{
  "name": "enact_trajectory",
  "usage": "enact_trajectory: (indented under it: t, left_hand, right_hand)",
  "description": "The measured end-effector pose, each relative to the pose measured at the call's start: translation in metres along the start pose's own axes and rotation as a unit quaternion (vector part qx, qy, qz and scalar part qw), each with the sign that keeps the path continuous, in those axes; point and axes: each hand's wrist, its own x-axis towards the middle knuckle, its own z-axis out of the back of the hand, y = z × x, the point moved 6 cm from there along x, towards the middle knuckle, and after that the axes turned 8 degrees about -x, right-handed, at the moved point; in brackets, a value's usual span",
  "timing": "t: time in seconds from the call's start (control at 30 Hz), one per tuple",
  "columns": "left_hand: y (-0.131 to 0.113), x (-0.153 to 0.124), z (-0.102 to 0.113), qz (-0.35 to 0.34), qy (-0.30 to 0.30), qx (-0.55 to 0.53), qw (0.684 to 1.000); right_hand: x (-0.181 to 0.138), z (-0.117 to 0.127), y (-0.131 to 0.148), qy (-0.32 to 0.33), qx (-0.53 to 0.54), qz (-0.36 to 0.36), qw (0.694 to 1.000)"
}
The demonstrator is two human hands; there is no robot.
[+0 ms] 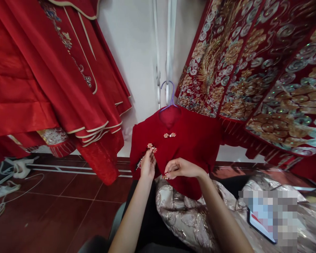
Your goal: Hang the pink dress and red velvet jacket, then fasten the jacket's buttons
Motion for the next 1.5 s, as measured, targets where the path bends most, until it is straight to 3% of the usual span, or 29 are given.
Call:
enact_trajectory:
  t: [0.5,0.6,0.7,0.77,0.8,0.9,1.0,1.07,1.13,1.23,1.33,1.5]
  left_hand:
    - [0.005,0.002,-0.001,-0.032,-0.043,-0.004,0.999]
    - [0.005,-0.002,-0.004,-0.012,-0.016,0.000,1.000]
    - [0.008,-0.009,-0.015,0.028,0.057,0.065,0.996]
    - [0.004,-0.013,-0.029,0.001,0.116,0.158,0.980]
    - [-0.002,-0.015,-0.038,-0.046,0.142,0.213,0.965]
    - [-0.027,-0.021,-0.071,-0.244,0.198,0.376,0.872]
    - [-0.039,-0.028,-0.101,-0.375,0.257,0.525,0.719]
    - [-0.040,-0.030,-0.114,-0.421,0.270,0.614,0.611]
    - [-0.039,-0.029,-0.121,-0.448,0.260,0.678,0.522]
    - [-0.039,-0.028,-0.131,-0.476,0.262,0.713,0.443]
    - [-0.042,-0.033,-0.142,-0.525,0.313,0.697,0.374]
    - [-0.034,-0.036,-0.150,-0.594,0.418,0.664,0.178]
  right_hand:
    - [-0.001,0.002,-0.002,-0.008,-0.009,-0.001,1.000]
    - [-0.004,0.003,-0.002,-0.012,-0.007,-0.005,1.000]
    - [-0.008,0.004,0.000,0.000,-0.015,-0.004,1.000]
    - [-0.014,0.004,0.002,0.022,-0.030,-0.004,0.999]
    - [-0.018,0.004,0.002,0.035,-0.039,-0.007,0.999]
    - [-0.031,0.008,0.003,0.067,-0.057,-0.024,0.996]
    - [-0.041,0.013,0.004,0.073,-0.058,-0.035,0.995]
    - [-0.046,0.016,0.005,0.065,-0.057,-0.037,0.996]
    - [-0.048,0.019,0.006,0.055,-0.061,-0.036,0.996]
    - [-0.048,0.020,0.009,0.050,-0.061,-0.025,0.997]
    - [-0.050,0.022,0.016,0.034,-0.072,-0.001,0.997]
    - [-0.062,0.027,0.037,-0.043,-0.132,0.030,0.990]
